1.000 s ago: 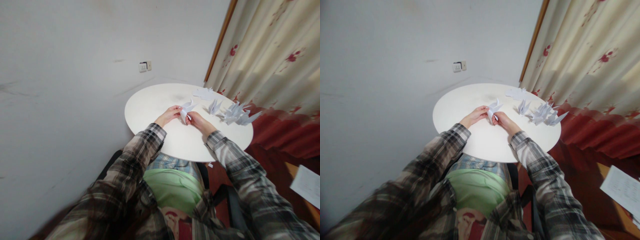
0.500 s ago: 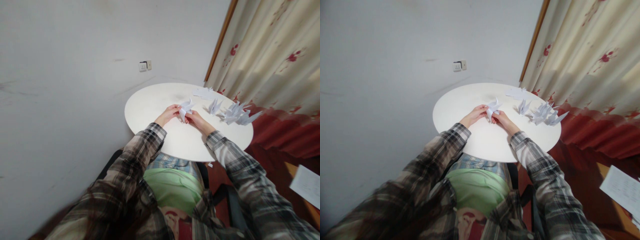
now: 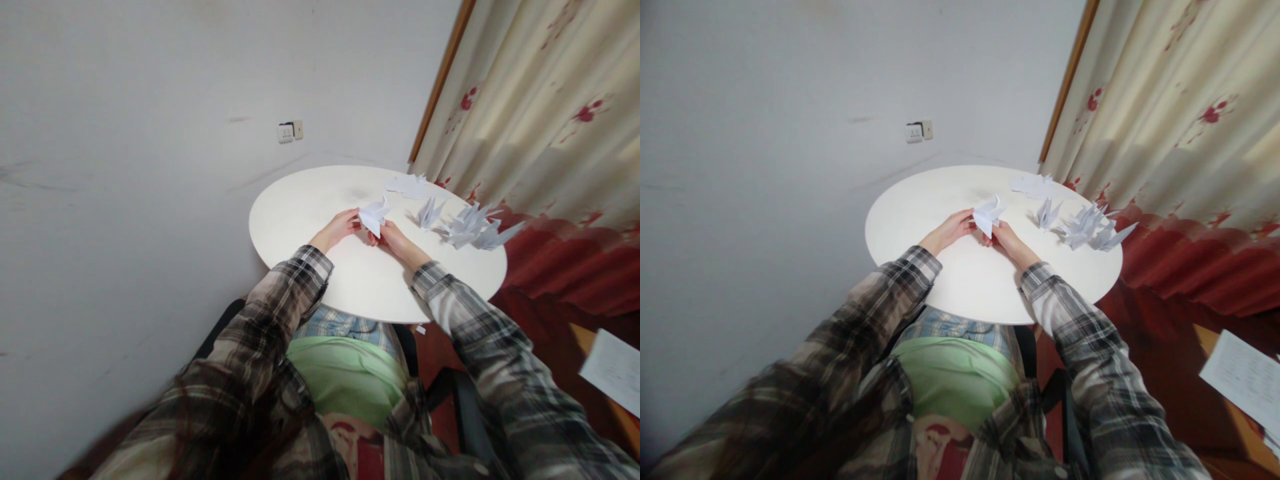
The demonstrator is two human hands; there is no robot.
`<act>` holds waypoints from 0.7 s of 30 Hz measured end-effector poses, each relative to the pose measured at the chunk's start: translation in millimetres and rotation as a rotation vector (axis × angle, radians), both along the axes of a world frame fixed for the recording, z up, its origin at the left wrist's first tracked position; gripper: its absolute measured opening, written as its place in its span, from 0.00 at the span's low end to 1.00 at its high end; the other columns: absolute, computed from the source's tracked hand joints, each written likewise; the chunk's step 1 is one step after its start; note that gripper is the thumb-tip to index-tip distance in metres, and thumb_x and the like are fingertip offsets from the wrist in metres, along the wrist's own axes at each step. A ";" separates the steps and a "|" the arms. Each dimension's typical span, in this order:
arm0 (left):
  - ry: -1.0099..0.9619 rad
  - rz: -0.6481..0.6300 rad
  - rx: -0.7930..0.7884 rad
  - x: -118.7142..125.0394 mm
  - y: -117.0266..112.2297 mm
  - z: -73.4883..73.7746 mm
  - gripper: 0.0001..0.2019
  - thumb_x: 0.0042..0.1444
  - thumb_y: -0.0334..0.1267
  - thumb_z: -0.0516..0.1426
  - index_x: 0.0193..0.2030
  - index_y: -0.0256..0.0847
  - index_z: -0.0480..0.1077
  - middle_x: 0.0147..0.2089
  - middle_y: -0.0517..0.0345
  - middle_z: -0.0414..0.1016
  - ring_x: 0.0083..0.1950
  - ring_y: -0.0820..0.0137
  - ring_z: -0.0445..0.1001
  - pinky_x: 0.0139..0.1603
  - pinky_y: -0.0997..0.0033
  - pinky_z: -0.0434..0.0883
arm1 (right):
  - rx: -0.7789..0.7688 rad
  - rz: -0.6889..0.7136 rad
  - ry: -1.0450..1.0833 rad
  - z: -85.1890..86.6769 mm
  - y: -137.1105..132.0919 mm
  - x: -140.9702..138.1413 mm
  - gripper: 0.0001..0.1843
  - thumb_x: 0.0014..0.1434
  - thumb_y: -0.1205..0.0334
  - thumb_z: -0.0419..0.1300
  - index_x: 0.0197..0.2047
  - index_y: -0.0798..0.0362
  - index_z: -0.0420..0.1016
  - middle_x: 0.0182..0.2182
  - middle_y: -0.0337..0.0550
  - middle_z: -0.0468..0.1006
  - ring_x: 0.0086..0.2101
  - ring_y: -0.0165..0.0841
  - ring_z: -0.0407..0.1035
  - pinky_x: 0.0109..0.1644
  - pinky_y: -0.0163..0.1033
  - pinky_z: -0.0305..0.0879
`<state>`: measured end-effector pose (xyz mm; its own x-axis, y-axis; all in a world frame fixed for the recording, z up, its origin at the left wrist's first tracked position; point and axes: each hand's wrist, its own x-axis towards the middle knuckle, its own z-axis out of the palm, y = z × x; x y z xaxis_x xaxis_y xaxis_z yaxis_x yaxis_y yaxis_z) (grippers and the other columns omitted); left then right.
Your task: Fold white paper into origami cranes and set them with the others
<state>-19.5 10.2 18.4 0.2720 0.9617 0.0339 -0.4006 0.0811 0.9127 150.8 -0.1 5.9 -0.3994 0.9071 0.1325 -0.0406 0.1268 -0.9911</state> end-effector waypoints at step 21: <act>0.028 0.032 0.058 -2.5 0.2 -4.6 0.03 0.56 0.26 0.61 0.34 0.36 0.72 0.33 0.60 0.75 0.37 0.75 0.72 0.55 0.66 0.67 | -0.118 -0.046 0.035 5.7 -4.5 -2.7 0.11 0.61 0.58 0.65 0.30 0.54 0.73 0.18 0.39 0.76 0.19 0.25 0.66 0.25 0.30 0.65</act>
<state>-21.9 10.4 13.8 0.2427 0.9666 0.0827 -0.3767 0.0154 0.9262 148.1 -4.6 11.6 -0.3537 0.9347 0.0365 -0.0722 0.0117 -0.9973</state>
